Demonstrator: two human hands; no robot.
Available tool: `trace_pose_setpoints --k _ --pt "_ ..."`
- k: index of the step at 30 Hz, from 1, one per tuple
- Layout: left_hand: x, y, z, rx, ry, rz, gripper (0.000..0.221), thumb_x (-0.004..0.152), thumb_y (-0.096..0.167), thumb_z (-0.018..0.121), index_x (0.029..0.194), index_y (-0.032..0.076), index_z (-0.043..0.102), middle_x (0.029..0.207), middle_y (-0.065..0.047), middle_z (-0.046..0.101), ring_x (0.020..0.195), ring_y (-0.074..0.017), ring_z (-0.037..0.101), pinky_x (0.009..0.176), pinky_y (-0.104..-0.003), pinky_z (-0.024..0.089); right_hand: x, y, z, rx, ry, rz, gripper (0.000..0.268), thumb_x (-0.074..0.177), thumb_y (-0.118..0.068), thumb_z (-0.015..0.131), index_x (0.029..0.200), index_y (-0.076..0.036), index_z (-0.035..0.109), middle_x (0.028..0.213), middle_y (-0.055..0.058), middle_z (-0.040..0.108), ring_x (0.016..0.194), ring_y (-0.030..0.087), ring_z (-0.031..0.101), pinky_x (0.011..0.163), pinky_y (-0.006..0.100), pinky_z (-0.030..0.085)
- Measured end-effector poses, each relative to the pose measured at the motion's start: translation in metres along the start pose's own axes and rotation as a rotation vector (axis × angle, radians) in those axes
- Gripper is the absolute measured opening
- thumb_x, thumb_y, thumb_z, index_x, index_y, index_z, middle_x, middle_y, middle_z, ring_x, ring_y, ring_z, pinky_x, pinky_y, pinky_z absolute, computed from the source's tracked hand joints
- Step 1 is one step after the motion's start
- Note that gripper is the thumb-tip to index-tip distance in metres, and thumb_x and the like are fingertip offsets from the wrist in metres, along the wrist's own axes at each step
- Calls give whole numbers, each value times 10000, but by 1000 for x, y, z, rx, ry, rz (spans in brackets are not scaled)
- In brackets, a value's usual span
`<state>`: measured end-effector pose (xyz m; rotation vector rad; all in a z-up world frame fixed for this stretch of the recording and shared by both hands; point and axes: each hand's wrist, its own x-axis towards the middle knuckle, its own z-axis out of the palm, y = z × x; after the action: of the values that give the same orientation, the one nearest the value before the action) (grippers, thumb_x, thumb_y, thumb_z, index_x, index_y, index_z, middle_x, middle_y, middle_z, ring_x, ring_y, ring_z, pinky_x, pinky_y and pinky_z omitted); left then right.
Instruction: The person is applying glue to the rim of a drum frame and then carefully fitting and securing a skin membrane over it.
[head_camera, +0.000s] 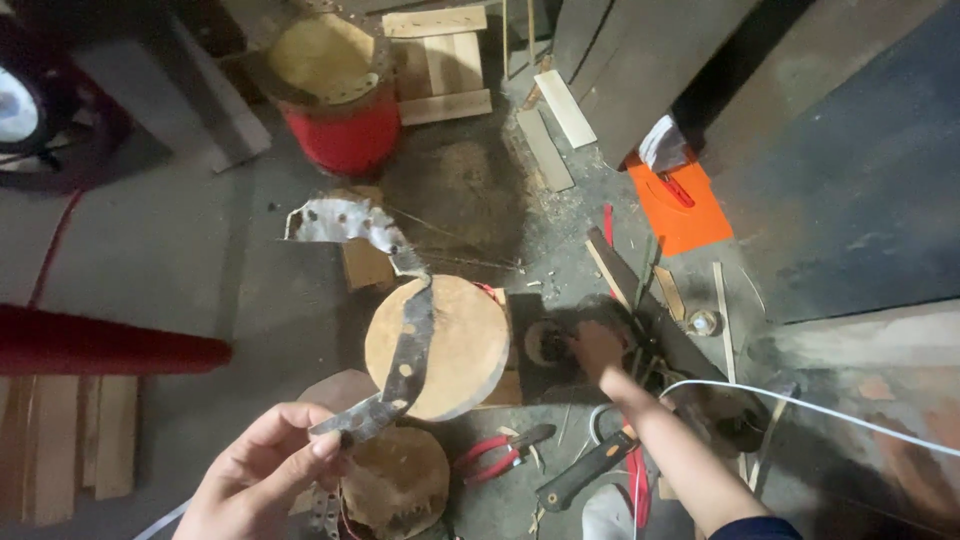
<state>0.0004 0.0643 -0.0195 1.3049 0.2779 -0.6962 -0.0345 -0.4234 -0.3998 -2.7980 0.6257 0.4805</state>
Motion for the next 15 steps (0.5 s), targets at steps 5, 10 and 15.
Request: trace_pose_setpoints --k 5,10,15 --pt "5 -9 -2 60 -167 143 184 900 -36 684 1055 -108 754 826 -217 755 743 -282 722 666 -430 600 12 21 18 84 51 -40 255 896 -289 575 979 -108 735 1005 108 749 920 356 697 795 458 533" --pt "-4 -4 -2 209 -150 175 178 866 -10 722 1014 -77 793 769 -190 803 707 -254 782 629 -418 665 -44 -9 -56 382 132 100 269 854 -78 673 1099 -142 765 1010 80 784 833 257 720 767 358 561" --pt "-10 -13 -19 123 -279 384 186 895 -49 670 1072 -67 722 892 -193 785 751 -215 747 632 -370 661 -93 11 -24 705 -382 57 281 905 -237 718 1169 -151 759 1080 12 804 966 140 752 875 300 588"
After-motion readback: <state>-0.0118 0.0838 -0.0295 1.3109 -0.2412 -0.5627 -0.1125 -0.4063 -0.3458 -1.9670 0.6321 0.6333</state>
